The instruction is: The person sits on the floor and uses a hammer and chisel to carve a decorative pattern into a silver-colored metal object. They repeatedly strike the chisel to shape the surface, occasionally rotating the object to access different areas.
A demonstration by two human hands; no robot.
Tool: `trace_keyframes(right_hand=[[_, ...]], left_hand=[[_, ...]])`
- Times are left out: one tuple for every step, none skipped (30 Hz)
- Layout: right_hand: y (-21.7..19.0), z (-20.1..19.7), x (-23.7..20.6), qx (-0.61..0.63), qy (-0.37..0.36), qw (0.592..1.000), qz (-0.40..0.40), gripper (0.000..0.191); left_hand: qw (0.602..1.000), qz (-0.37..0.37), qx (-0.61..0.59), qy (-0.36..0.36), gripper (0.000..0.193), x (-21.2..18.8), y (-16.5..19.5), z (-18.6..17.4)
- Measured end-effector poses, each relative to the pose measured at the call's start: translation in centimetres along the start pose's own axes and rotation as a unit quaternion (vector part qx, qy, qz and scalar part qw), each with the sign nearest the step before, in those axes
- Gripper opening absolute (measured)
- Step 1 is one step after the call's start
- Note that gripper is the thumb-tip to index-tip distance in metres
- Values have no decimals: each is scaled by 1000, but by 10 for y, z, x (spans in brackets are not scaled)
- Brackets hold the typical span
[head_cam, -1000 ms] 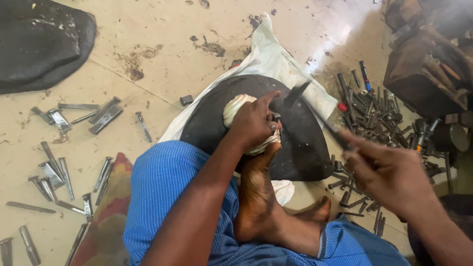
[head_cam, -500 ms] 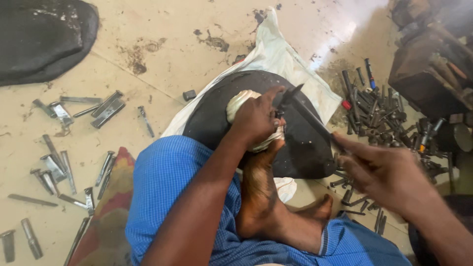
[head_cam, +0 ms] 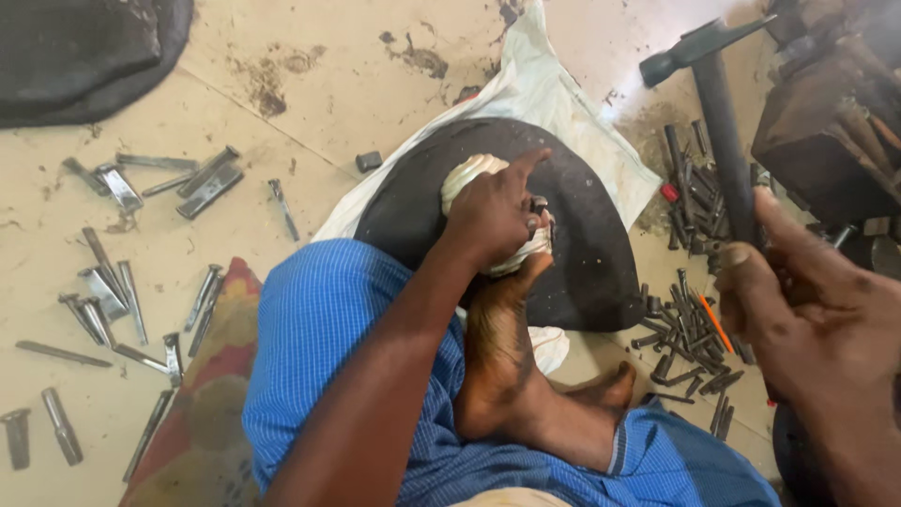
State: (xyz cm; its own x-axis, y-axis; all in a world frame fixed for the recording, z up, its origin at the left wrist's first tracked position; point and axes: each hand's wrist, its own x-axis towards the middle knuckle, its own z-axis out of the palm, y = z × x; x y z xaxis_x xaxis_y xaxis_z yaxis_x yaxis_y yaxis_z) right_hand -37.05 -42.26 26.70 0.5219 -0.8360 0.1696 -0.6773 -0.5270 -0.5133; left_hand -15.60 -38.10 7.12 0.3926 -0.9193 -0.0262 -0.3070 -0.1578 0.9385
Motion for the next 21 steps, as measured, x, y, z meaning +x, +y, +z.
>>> trace_keyframes(right_hand=[[-3, 2, 2, -101, -104, 988, 44, 43], [-7, 2, 2, -201, -202, 954, 92, 45], [-10, 2, 2, -298, -296, 896, 146, 46], [-13, 1, 1, -260, -244, 925, 134, 44], [-15, 0, 1, -219, -191, 949, 119, 42], [-16, 0, 1, -176, -142, 969, 102, 39], [-16, -1, 0, -131, -105, 983, 69, 42], [-15, -1, 0, -85, -66, 993, 41, 46], [-14, -1, -1, -37, -19, 999, 12, 49], [-12, -1, 0, -124, -118, 984, 43, 48], [-10, 0, 1, -210, -211, 951, 78, 48], [-8, -1, 1, -293, -301, 900, 118, 48], [-5, -1, 2, -251, -252, 930, 94, 45], [-4, -1, 2, -206, -201, 955, 70, 43], [-3, -2, 3, -159, -150, 975, 45, 41], [-2, -2, 3, -132, -113, 984, 40, 44], [-2, -3, 2, -105, -75, 991, 37, 46], [-3, -3, 3, -77, -32, 996, 36, 49], [-4, -3, 3, -171, -136, 973, 71, 49], [-5, -3, 4, -261, -232, 930, 111, 48], [-6, -1, 5, -347, -323, 867, 156, 48]], left_hand=[[1000, 18, 12, 10, 80, 1, 0, 0], [999, 26, 15, 17, 81, 1, 0, -1], [999, 31, 15, 22, 81, 1, 0, -1], [999, 33, 14, 25, 82, -1, 0, -1], [999, 32, 22, 21, 82, -1, 0, 0], [999, 26, 31, 21, 82, -1, -1, 0], [999, 14, 39, 18, 83, -2, -1, 1], [999, 18, 30, 27, 83, -3, -2, 2], [999, 29, 25, 35, 83, -3, -2, 2], [998, 48, 22, 46, 83, -2, -2, 3], [998, 41, 33, 47, 84, -1, -2, 4], [998, 30, 40, 46, 84, -1, -3, 5], [998, 15, 48, 45, 85, -2, -3, 6], [997, 26, 49, 48, 85, -2, -3, 6], [997, 35, 50, 55, 84, -1, -4, 6], [996, 39, 51, 61, 84, -2, -4, 7], [997, 24, 43, 55, 84, -3, -4, 7], [998, 14, 38, 48, 84, -3, -4, 7], [998, 11, 33, 43, 84, -2, -3, 6], [998, 22, 35, 55, 85, -3, -3, 6], [997, 32, 33, 65, 85, -3, -2, 6]])
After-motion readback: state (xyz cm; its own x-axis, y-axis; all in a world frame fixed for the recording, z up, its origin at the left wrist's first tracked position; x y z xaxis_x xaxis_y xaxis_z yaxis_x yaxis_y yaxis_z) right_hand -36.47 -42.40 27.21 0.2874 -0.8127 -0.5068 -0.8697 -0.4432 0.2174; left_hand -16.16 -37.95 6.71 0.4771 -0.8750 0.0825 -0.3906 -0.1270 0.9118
